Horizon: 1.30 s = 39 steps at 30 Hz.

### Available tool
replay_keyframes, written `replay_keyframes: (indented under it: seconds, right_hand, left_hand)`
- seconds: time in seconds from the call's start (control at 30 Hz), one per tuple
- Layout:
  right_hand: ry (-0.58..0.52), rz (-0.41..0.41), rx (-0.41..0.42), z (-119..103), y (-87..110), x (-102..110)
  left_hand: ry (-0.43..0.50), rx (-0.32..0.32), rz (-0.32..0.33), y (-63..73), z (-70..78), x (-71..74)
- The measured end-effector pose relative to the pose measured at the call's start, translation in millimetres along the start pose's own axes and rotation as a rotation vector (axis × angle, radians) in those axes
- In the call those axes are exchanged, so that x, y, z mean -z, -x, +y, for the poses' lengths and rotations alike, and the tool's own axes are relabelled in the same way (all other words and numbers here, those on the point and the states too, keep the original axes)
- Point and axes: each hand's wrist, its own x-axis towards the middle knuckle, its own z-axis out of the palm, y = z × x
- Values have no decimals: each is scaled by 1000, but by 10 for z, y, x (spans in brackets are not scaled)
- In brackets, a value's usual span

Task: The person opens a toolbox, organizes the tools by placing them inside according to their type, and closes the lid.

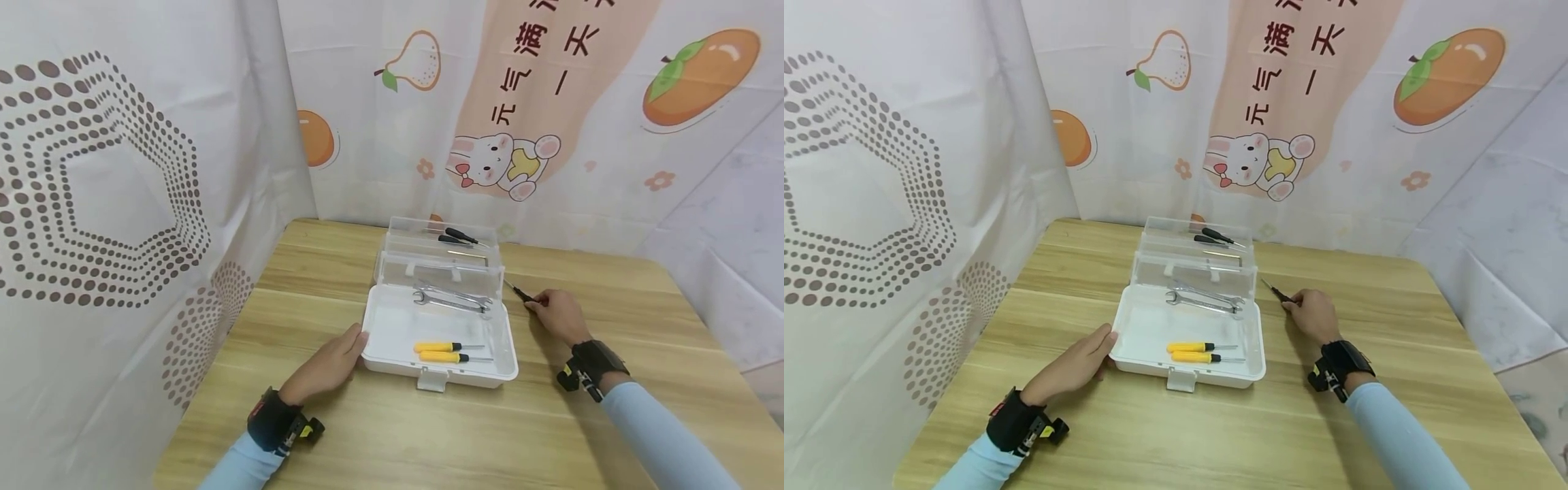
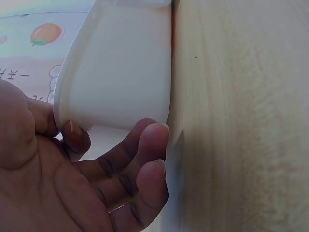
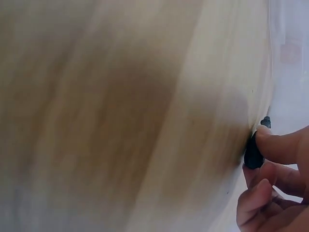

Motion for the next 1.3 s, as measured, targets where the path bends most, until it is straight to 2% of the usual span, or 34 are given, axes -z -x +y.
replay_keyframes:
  seconds: [0.33, 0.87, 1.3]
  right_hand:
    - [-16, 30, -21, 8, 112, -18]
    - [-44, 82, -53, 43, 145, 85]
    - [-73, 140, -36, 48, 119, 183]
  left_hand:
    - [-4, -6, -3, -6, -29, -14]
    - [6, -4, 2, -7, -24, -18]
    - [-5, -8, 6, -4, -3, -10]
